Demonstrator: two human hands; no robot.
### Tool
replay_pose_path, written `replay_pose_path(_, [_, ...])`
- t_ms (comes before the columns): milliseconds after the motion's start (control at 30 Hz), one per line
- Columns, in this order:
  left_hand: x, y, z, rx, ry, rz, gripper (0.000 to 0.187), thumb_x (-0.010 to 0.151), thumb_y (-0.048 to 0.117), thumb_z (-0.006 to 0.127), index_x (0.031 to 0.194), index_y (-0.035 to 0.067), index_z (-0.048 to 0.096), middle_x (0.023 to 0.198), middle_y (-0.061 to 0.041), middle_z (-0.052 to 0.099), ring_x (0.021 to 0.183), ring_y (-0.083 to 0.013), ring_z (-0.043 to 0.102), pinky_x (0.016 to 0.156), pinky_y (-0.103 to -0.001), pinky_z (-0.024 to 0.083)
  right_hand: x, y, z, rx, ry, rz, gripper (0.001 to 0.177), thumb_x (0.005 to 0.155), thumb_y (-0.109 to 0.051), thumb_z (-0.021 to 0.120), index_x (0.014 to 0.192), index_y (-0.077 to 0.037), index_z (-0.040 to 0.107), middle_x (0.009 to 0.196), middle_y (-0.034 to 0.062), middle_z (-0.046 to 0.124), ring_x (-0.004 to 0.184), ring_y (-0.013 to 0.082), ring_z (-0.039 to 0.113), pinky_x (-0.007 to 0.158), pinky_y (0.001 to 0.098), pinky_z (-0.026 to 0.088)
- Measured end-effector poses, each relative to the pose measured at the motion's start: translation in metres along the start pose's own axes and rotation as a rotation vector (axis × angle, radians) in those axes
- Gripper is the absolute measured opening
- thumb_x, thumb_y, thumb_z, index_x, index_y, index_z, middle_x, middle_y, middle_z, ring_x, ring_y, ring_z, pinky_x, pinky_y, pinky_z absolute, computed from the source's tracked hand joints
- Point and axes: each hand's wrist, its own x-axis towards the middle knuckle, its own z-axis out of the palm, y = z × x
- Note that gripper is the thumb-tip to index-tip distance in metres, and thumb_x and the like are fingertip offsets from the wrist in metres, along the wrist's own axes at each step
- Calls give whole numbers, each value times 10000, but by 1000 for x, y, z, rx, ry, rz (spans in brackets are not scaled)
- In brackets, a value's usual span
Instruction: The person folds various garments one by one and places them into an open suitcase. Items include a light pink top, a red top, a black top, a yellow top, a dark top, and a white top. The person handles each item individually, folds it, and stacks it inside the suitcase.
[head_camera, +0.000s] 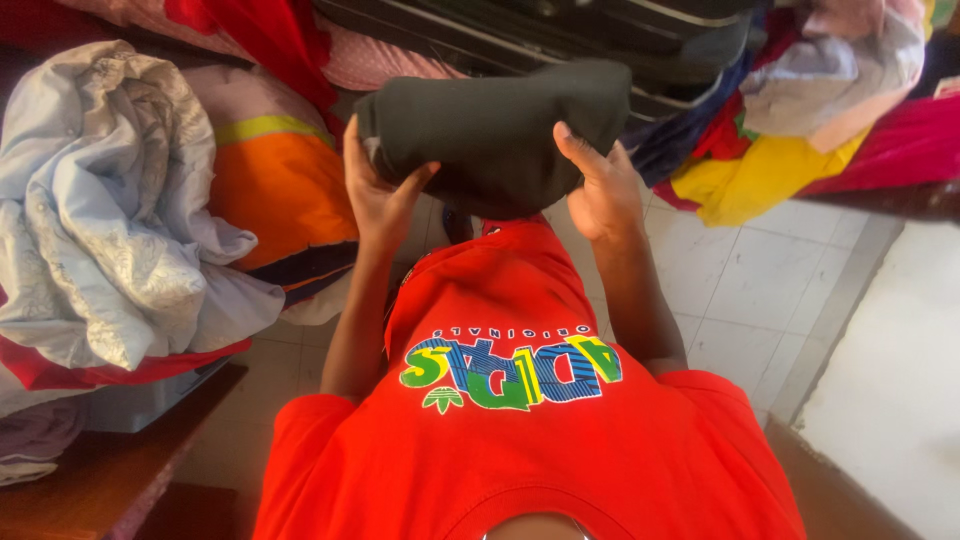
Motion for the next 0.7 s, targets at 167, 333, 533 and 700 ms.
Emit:
replay_pose_path(167, [34,21,19,72,175,309,873,928,-109,873,1552,64,287,1416,-112,480,1263,-202,606,1086,-323,570,32,-40,33,-63,-169,-86,282,1021,-108,732,1267,7,656,1229,88,710,1147,191,672,1039,334,516])
replay_pose_path(333, [90,62,26,118,196,466,855,935,-93,896,1494,110,282,1351,-95,528,1168,-181,668,999,-284,604,76,-87,72,-47,-178,-61,322,1007,-116,741,1279,18,633,1157,103,692,1027,214,644,846,346,481])
replay_pose_path(533, [162,112,42,283,141,630,947,937,-95,905,1559,160,237,1419,-87,523,1167,-220,680,1010,-318,626,129,-139,87,-78,-385,-215,441,1009,-111,800,1363,33,582,1257,109,685,1177,210,671,1058,325,516])
replay_pose_path(700, [255,118,51,454,233,605,804,910,-25,955,1460,50,374,1303,-108,569,1004,-198,670,817,-289,558,220,-142,97,-144,-363,-374,675,895,-99,942,1406,16,517,1292,133,661,1149,247,672,1065,391,528])
